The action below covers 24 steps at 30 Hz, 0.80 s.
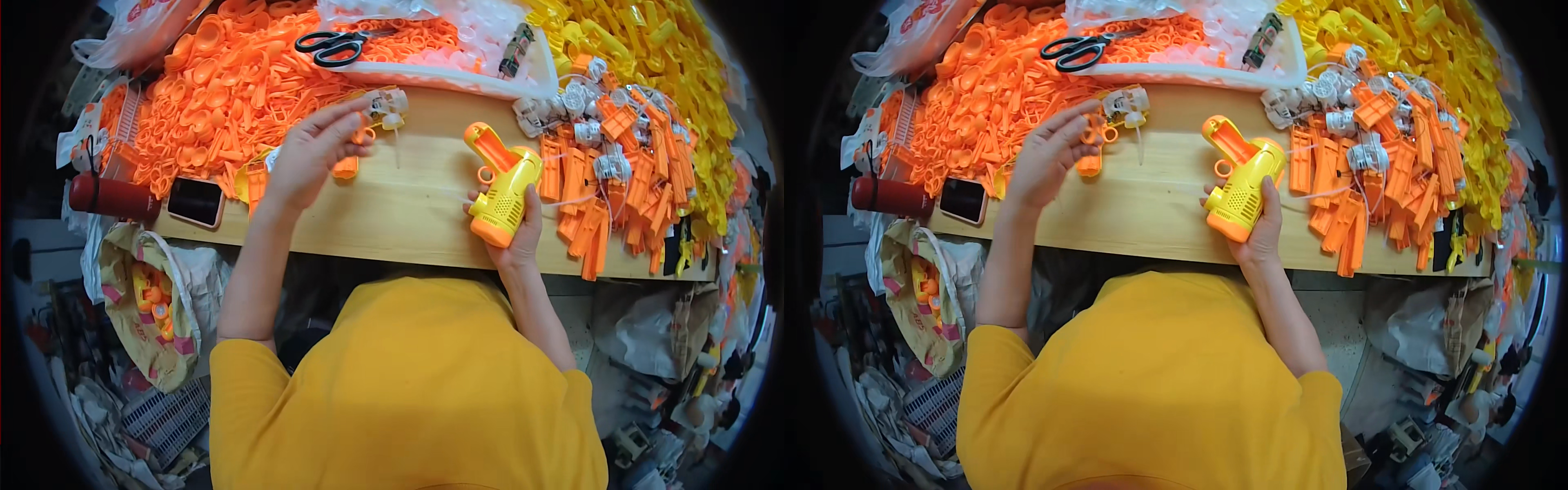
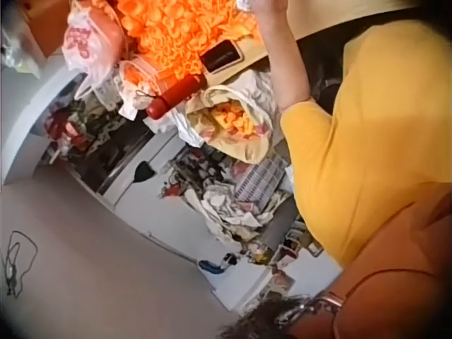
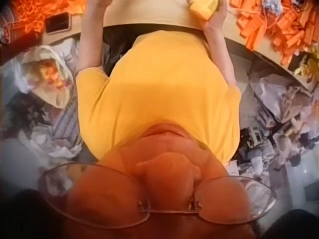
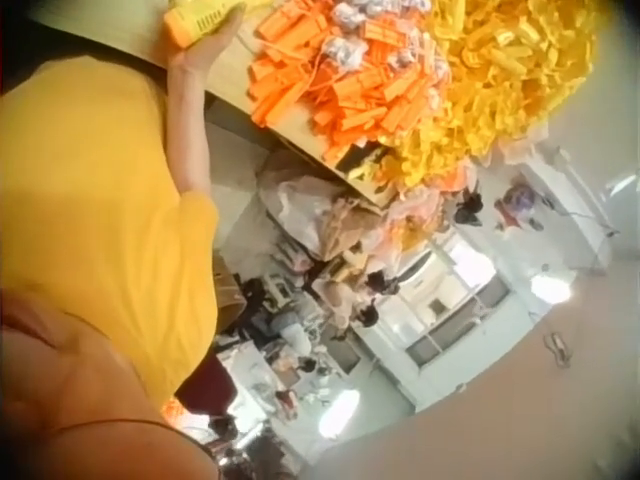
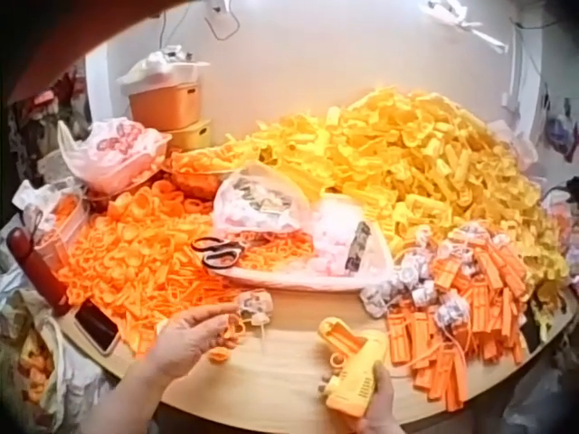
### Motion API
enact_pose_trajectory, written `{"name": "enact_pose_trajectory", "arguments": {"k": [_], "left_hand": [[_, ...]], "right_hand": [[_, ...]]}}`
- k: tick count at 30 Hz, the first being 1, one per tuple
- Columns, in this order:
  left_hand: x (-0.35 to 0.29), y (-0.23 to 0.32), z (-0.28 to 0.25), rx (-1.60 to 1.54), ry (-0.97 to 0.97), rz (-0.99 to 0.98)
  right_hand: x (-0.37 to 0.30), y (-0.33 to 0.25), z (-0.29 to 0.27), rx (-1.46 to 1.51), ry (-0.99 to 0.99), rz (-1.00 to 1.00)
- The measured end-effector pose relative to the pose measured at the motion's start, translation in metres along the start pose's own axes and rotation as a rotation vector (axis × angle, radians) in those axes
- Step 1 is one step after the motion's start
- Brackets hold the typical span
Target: Assembling bright yellow and orange plastic toy guns from component parts on a production table.
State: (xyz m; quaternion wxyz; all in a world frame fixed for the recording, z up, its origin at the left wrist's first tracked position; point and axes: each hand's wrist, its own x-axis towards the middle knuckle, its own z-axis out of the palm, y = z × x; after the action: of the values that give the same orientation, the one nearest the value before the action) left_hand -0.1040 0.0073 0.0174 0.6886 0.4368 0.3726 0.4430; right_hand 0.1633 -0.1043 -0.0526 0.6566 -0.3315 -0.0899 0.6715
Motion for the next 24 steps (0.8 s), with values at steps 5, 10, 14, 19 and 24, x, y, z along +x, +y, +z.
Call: {"name": "enact_pose_trajectory", "arguments": {"k": [5, 10, 14, 19, 24], "left_hand": [[-0.016, -0.058, 0.029, 0.029, -0.041, -0.111], [-0.022, -0.079, 0.049, -0.239, 0.004, -0.249], [-0.023, -0.084, 0.063, -0.332, -0.035, -0.276], [-0.028, -0.093, 0.074, -0.32, -0.113, -0.241], [-0.028, -0.091, 0.085, -0.289, -0.115, -0.182]], "right_hand": [[-0.002, -0.001, 0.0, 0.022, -0.015, -0.013], [-0.005, 0.0, 0.007, -0.031, -0.045, -0.027], [-0.003, 0.002, 0.017, -0.128, -0.038, -0.059], [-0.001, 0.007, 0.024, -0.095, -0.086, -0.025], [-0.001, 0.008, 0.027, -0.107, -0.087, -0.033]]}}
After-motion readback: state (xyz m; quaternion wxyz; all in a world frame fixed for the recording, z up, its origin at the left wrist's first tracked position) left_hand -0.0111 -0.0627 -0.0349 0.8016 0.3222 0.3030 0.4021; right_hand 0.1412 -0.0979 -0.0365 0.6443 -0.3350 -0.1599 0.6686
